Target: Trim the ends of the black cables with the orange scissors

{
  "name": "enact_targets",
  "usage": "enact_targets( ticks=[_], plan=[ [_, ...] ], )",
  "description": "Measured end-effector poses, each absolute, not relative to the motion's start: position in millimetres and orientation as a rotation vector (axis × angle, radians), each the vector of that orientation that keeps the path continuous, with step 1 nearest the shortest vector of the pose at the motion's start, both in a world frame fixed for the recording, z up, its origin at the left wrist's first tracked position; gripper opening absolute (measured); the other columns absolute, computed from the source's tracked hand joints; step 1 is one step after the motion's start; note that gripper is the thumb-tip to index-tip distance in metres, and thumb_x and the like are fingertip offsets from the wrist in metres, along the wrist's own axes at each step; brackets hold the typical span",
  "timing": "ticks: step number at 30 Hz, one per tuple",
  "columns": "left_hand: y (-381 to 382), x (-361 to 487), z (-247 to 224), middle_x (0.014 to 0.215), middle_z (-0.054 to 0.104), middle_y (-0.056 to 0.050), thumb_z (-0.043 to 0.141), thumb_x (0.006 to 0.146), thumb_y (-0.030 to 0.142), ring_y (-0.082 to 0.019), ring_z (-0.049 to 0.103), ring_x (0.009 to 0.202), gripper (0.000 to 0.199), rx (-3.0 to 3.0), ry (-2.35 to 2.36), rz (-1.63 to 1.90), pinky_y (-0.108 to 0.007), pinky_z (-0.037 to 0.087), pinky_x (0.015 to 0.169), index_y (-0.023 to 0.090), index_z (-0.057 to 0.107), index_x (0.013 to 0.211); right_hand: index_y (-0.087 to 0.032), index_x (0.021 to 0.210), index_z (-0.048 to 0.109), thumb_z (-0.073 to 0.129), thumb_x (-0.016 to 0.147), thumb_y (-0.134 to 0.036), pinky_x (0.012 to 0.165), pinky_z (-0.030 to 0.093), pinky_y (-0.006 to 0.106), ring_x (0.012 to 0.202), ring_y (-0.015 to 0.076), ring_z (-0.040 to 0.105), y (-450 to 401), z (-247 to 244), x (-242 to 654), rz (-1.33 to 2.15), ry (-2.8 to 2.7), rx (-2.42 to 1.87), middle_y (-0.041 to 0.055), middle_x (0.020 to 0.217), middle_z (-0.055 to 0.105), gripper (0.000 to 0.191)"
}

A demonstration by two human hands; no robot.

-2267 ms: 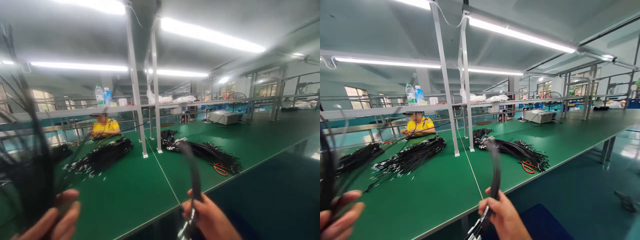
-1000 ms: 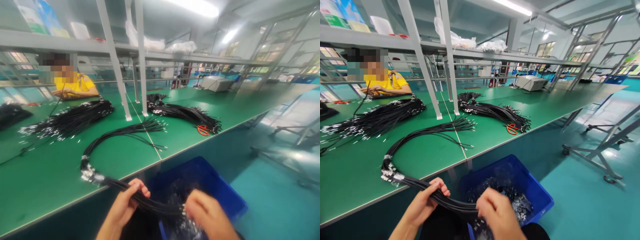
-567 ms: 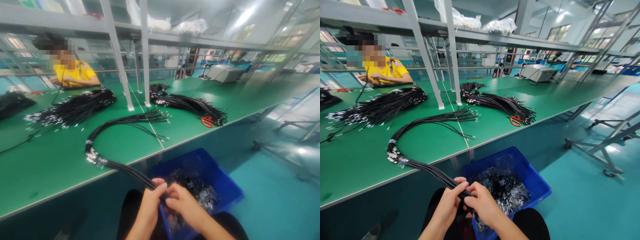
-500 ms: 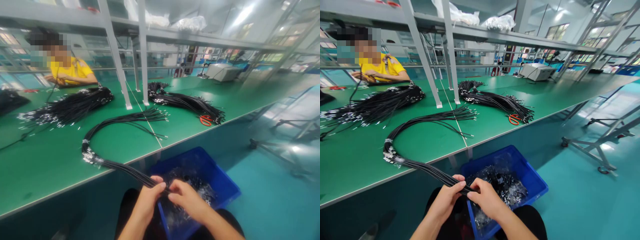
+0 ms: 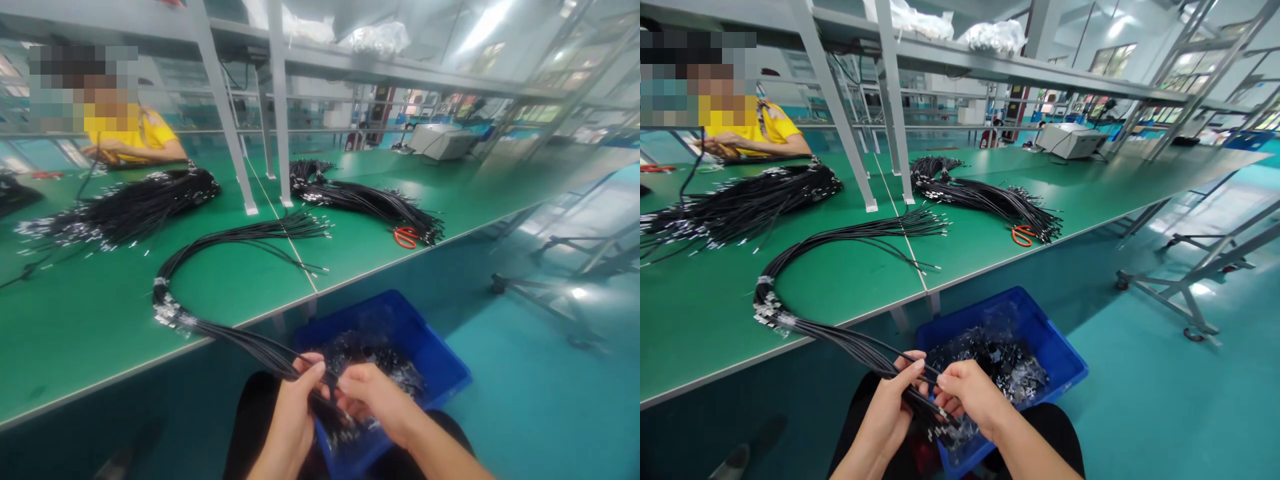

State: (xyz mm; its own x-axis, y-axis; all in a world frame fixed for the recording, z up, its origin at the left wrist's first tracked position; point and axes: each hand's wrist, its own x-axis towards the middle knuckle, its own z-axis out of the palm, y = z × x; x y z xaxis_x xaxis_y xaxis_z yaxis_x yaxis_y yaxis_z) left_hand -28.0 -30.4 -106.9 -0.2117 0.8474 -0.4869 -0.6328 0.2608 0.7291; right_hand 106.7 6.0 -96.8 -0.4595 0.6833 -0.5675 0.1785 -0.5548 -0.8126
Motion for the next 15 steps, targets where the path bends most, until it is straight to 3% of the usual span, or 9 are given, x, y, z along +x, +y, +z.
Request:
enact_targets(
  ticks=[4,8,13,15],
  plan=[
    [-21,-31,-107,0.043,0.055,0.005,0.081,0.05,0.024,-0.006,0.047,0.037,0.023,0.307,1.217,1.383,-0.015,0.035,0.039,0.012,0.063,0.06,-0.016,0.071,0.059,0.057,0.07,-0.059,0.055,0.042,0.028,0.053,0.0152,0.061,7,-98,114,2.132,-1.15,-1.414,0.0039,0.062,0.065,0.043],
    [-16,-38,-106,0.046,0.059,0.003,0.082,0.049,0.025,-0.005,0.048,0.036,0.024,0.339,1.247,1.371,-0.015,0.036,0.038,0.011,0.065,0.059,-0.016,0.072,0.06,0.047,0.076,-0.062,0.053,0.043,0.028,0.057,0.0178,0.063,11,-98,125,2.091,-1.166,-1.423,0.0059,0.063,0.066,0.048],
    [-16,-38,-106,0.046,0.06,0.002,0.082,0.049,0.026,-0.006,0.05,0.035,0.025,0.35,1.253,1.348,-0.016,0.037,0.038,0.011,0.066,0.059,-0.017,0.058,0.06,0.063,0.069,-0.03,0.045,0.031,0.022,0.047,0.011,0.05,11,-97,125,1.971,-1.359,-1.384,-0.0044,0.047,0.056,0.017],
    [-16,-37,-105,0.045,0.06,0.002,0.083,0.048,0.026,-0.006,0.05,0.034,0.025,0.35,1.257,1.345,-0.016,0.037,0.037,0.01,0.065,0.058,-0.018,0.053,0.057,0.061,0.069,-0.02,0.044,0.027,0.022,0.041,0.009,0.042,10,-95,124,1.938,-1.414,-1.367,-0.007,0.04,0.051,0.016]
  ],
)
